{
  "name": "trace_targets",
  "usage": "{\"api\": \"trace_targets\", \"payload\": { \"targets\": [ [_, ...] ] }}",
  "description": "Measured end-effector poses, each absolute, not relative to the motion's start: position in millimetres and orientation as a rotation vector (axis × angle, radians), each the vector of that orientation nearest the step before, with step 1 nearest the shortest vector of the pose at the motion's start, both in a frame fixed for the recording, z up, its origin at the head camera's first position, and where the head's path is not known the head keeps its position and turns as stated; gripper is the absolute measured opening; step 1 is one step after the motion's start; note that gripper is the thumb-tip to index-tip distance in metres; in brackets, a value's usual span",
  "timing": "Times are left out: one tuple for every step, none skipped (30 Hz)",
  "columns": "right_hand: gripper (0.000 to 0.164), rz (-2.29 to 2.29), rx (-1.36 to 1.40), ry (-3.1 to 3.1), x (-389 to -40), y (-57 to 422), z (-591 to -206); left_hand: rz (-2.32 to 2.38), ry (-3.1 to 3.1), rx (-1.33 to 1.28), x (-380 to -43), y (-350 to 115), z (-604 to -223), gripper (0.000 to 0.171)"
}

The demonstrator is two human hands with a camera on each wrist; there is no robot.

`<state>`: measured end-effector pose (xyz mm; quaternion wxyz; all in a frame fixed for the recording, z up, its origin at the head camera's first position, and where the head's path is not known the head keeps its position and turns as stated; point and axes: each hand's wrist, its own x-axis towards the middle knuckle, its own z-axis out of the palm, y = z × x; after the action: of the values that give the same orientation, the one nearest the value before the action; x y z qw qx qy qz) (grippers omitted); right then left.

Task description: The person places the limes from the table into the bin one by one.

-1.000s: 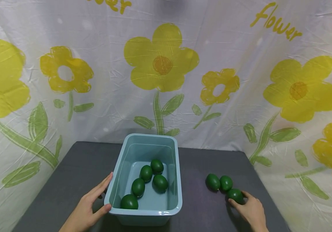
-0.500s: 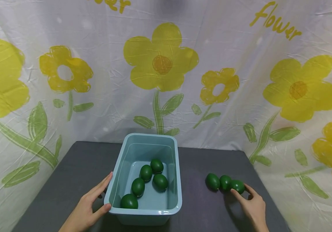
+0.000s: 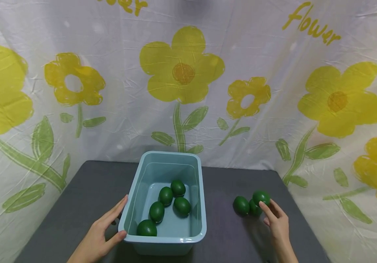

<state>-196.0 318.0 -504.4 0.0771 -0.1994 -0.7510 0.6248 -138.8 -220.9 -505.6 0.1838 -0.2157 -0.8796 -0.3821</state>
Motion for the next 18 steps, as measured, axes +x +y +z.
{"api": "trace_targets", "payload": {
  "targets": [
    [0.077,1.884,-0.573,-2.242,-197,316,-503,-1.072,-2.486,-0.603,-139,-221,-506,0.082],
    [0.076,1.891,-0.558,-2.236,-197,313,-502,-1.068,-2.491,-0.596,-139,-221,-506,0.082],
    [0.074,1.898,-0.546,-2.229,-197,311,-501,-1.067,-2.492,-0.596,-139,-221,-506,0.082],
    [0.074,1.907,-0.537,-2.223,-197,308,-500,-1.064,-2.494,-0.597,-139,-221,-506,0.082],
    [0.073,1.912,-0.526,-2.223,-197,305,-499,-1.06,-2.494,-0.598,-139,-221,-506,0.082],
    [0.071,1.917,-0.515,-2.215,-197,303,-499,-1.056,-2.492,-0.602,-139,-221,-507,0.082],
    [0.069,1.916,-0.504,-2.21,-197,300,-498,-1.054,-2.488,-0.607,-139,-221,-507,0.082],
    [0.067,1.915,-0.488,-2.203,-198,297,-497,-1.056,-2.486,-0.61,-139,-222,-508,0.082],
    [0.065,1.914,-0.469,-2.197,-198,293,-496,-1.058,-2.481,-0.615,-139,-222,-508,0.082],
    [0.063,1.909,-0.452,-2.195,-198,291,-495,-1.056,-2.477,-0.618,-139,-222,-508,0.082],
    [0.062,1.904,-0.437,-2.19,-199,288,-494,-1.059,-2.475,-0.619,-139,-222,-509,0.082],
    [0.061,1.9,-0.421,-2.188,-200,285,-493,-1.061,-2.474,-0.62,-140,-222,-509,0.082],
    [0.06,1.894,-0.403,-2.191,-201,283,-492,-1.062,-2.472,-0.62,-140,-222,-509,0.082],
    [0.059,1.887,-0.383,-2.192,-202,281,-491,-1.064,-2.472,-0.62,-140,-222,-509,0.082],
    [0.059,1.878,-0.367,-2.195,-202,278,-489,-1.066,-2.471,-0.616,-140,-222,-509,0.082],
    [0.058,1.871,-0.35,-2.192,-204,276,-488,-1.068,-2.472,-0.614,-140,-221,-509,0.082],
    [0.057,1.87,-0.331,-2.186,-205,273,-487,-1.067,-2.475,-0.608,-140,-221,-509,0.082],
    [0.057,1.868,-0.301,-2.18,-206,271,-487,-1.067,-2.476,-0.605,-140,-221,-508,0.082]
  ]
}}
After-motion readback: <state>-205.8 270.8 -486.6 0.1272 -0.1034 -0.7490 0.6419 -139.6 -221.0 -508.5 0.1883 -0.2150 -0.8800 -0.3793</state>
